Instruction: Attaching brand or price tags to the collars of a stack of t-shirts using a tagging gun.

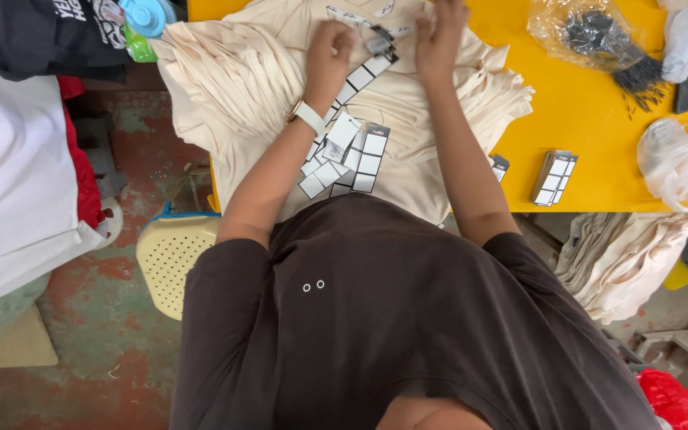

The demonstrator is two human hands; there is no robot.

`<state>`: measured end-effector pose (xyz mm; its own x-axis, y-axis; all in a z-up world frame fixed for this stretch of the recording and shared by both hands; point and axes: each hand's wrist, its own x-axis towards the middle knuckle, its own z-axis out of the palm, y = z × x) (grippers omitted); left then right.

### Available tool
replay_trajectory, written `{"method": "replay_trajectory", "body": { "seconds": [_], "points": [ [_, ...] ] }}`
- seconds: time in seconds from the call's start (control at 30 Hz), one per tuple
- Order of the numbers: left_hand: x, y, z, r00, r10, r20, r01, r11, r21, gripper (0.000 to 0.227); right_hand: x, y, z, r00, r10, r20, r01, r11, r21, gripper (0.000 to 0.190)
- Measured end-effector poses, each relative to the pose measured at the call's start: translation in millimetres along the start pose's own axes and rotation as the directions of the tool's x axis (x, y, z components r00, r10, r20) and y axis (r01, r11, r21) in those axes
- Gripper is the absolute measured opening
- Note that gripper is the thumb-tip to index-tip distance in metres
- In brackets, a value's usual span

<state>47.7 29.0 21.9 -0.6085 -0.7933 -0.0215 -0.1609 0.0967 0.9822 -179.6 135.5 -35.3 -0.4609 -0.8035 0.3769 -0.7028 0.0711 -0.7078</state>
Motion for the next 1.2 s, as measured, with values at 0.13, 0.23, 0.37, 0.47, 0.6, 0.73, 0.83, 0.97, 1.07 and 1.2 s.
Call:
{"method": "replay_trajectory", "body": {
  "seconds": [0.13, 0.23, 0.37, 0.47, 0.6, 0.73, 0.83, 0.97, 1.07, 1.2],
  "points": [
    [-1, 3, -5, 0.946, 0.084, -0.312, 0.023, 0.946, 0.324, 0.047, 22, -51, -26, 0.96, 0.276, -0.054, -0.261, 0.803, -0.536, 0.048],
    [12, 3, -5, 0.956, 0.023, -0.293, 0.151, 0.816, 0.557, 0.076, 16, -61, -32, 0.984, 0.163, -0.075, -0.176, 0.802, -0.57, 0.038],
    [4, 22, -77, 0.994, 0.06, -0.096, 0.026, 0.71, 0.704, 0.066, -8, -148, -98, 0.977, -0.178, 0.115, 0.201, 0.952, -0.23, 0.028],
    [-18, 57, -121, 0.974, 0.153, 0.169, -0.228, 0.652, 0.723, 0.042, -63, -182, -148, 0.944, -0.216, 0.249, 0.265, 0.946, -0.187, 0.024],
    [-79, 108, -115, 0.877, 0.206, 0.433, -0.469, 0.559, 0.684, 0.024, -128, -208, -161, 0.947, -0.191, 0.258, 0.249, 0.944, -0.216, 0.035],
    [-188, 69, -104, 0.921, 0.205, 0.332, -0.388, 0.385, 0.837, 0.041, -168, -201, -130, 0.939, -0.142, 0.314, 0.254, 0.902, -0.349, 0.037],
    [-186, 65, -98, 0.928, 0.246, 0.281, -0.36, 0.388, 0.849, 0.05, -164, -198, -127, 0.93, -0.141, 0.339, 0.276, 0.877, -0.394, 0.037],
    [-160, 84, -88, 0.918, 0.293, 0.269, -0.381, 0.456, 0.804, 0.034, -167, -210, -152, 0.951, -0.22, 0.22, 0.276, 0.921, -0.275, 0.033],
    [-153, 105, -83, 0.911, 0.323, 0.257, -0.389, 0.467, 0.794, 0.029, -198, -143, -182, 0.932, -0.048, -0.36, -0.03, 0.977, -0.21, 0.028],
    [-145, 117, -68, 0.885, 0.392, 0.25, -0.427, 0.471, 0.772, 0.021, -271, -1, -239, 0.83, 0.326, -0.452, -0.438, 0.884, -0.167, 0.019]
  ]
}}
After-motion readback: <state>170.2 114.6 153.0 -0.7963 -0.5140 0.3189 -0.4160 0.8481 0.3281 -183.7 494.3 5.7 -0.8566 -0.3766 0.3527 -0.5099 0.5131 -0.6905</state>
